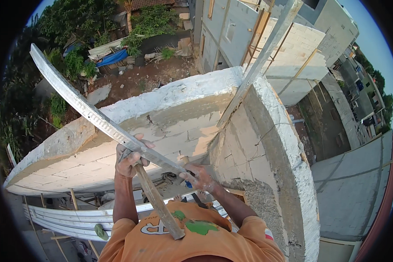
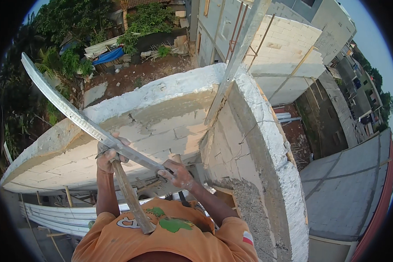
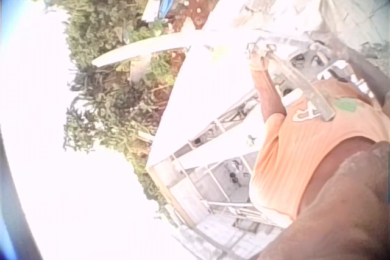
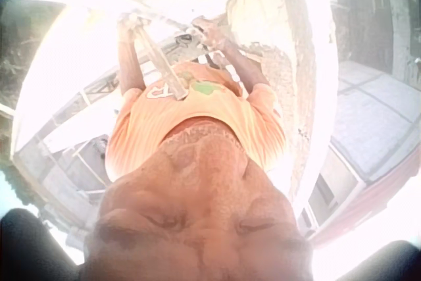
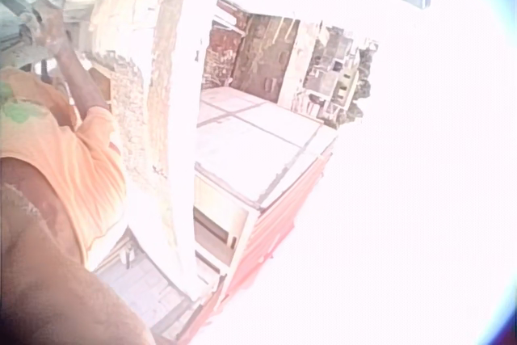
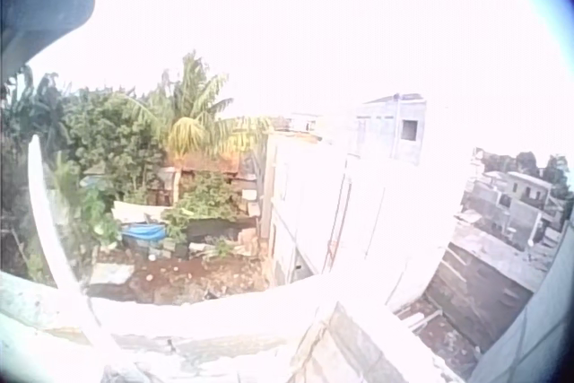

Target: The person levels the top of a concrete wall using a metal straight edge and a wooden float, then hammers a wooden board into the side of the wall structure.

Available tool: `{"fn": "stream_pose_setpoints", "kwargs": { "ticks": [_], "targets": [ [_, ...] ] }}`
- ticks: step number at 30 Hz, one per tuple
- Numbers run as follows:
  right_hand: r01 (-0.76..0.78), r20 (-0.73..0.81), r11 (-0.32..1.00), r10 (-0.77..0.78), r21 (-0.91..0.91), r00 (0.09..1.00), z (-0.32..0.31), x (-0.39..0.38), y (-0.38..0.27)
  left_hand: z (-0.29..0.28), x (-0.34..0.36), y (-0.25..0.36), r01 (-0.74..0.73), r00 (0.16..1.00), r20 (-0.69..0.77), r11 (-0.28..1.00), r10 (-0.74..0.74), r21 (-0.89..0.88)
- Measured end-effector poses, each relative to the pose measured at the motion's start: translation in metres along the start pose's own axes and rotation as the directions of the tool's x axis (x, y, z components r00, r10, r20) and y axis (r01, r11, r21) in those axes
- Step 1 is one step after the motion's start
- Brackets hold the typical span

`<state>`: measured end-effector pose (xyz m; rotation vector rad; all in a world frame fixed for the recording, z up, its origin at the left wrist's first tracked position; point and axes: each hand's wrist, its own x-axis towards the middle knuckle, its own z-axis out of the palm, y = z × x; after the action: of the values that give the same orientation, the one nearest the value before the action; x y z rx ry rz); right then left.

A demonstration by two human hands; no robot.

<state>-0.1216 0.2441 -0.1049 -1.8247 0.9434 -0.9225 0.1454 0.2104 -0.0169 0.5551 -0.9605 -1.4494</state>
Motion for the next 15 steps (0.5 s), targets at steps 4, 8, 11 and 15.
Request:
{"fn": "stream_pose_setpoints", "kwargs": {
  "ticks": [4, 8, 11, 15],
  "targets": [
    [0.051, 0.158, 0.988, -0.028, -0.144, 0.987, -0.007, 0.012, 0.008, 0.001, -0.012, 0.015, 0.033, 0.986, -0.164, 0.990, -0.010, 0.138],
    [0.085, -0.358, 0.933, -0.218, -0.351, 0.908, -0.090, 0.052, -0.048, -0.007, -0.033, 0.034, -0.036, 0.960, -0.260, 0.970, 0.099, 0.240],
    [0.031, -0.698, 0.918, -0.322, -0.395, 0.639, -0.174, 0.086, -0.092, -0.017, -0.054, 0.045, -0.098, 0.932, -0.278, 0.900, 0.233, 0.425],
    [-0.057, -0.745, 0.842, -0.441, -0.536, 0.500, -0.248, 0.133, -0.104, -0.022, -0.081, 0.050, 0.012, 0.879, -0.357, 0.734, 0.316, 0.680]
  ]
}}
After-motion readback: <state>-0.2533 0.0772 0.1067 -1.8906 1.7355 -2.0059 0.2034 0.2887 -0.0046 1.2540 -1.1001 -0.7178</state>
